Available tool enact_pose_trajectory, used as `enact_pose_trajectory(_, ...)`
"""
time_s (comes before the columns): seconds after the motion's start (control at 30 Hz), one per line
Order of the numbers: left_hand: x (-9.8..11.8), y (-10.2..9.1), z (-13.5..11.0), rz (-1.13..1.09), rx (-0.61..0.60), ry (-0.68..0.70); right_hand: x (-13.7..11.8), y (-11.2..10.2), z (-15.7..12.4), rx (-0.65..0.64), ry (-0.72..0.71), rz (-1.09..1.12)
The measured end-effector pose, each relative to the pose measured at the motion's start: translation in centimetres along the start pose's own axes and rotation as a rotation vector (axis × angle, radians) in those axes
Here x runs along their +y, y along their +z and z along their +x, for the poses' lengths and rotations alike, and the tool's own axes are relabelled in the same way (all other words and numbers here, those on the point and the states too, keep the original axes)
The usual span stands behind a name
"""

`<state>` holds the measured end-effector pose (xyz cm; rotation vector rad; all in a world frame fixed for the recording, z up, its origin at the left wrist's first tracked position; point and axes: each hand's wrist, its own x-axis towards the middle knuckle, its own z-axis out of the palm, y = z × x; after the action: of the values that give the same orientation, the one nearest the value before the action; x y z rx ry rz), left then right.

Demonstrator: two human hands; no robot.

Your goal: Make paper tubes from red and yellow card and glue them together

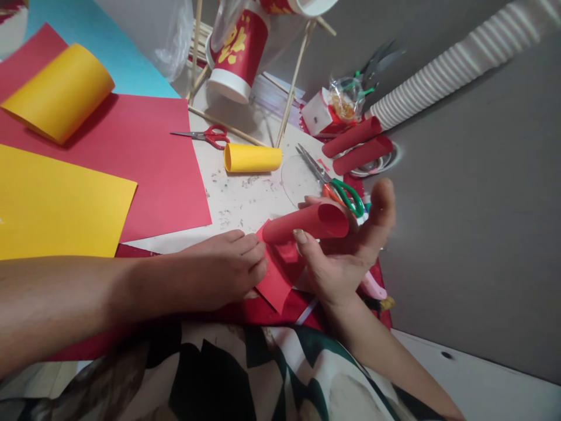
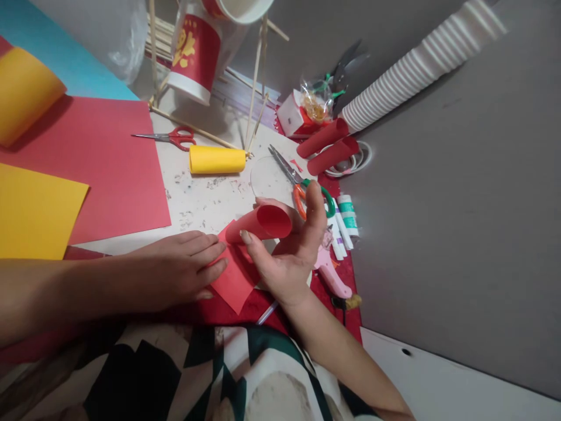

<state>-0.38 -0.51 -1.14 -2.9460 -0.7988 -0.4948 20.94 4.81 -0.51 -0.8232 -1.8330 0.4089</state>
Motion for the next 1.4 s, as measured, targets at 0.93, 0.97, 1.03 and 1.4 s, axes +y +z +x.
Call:
enact_pose_trajectory(0.93,0.0,0.0,-0.1,0.043,0.012,-0.002,-0.8,-0.3,-1.3,-0.094,0.234,-0.033)
enact_pose_trajectory(0.97,0.0,0.0,-0.1,0.039,0.012,-0.003,-0.8,-0.3,-1.4,-0.097,0.227,-0.035)
enact_pose_trajectory(1.03,0.0,-0.1,0.0,0.031,0.009,-0.003,-0.8,-0.3,-1.4,-0.098,0.221,-0.038)
enact_pose_trajectory(1.4,0.1,0.3,0.1,-0.01,0.024,-0.014,-0.6,-0.4,-1.6,-0.117,0.186,-0.078)
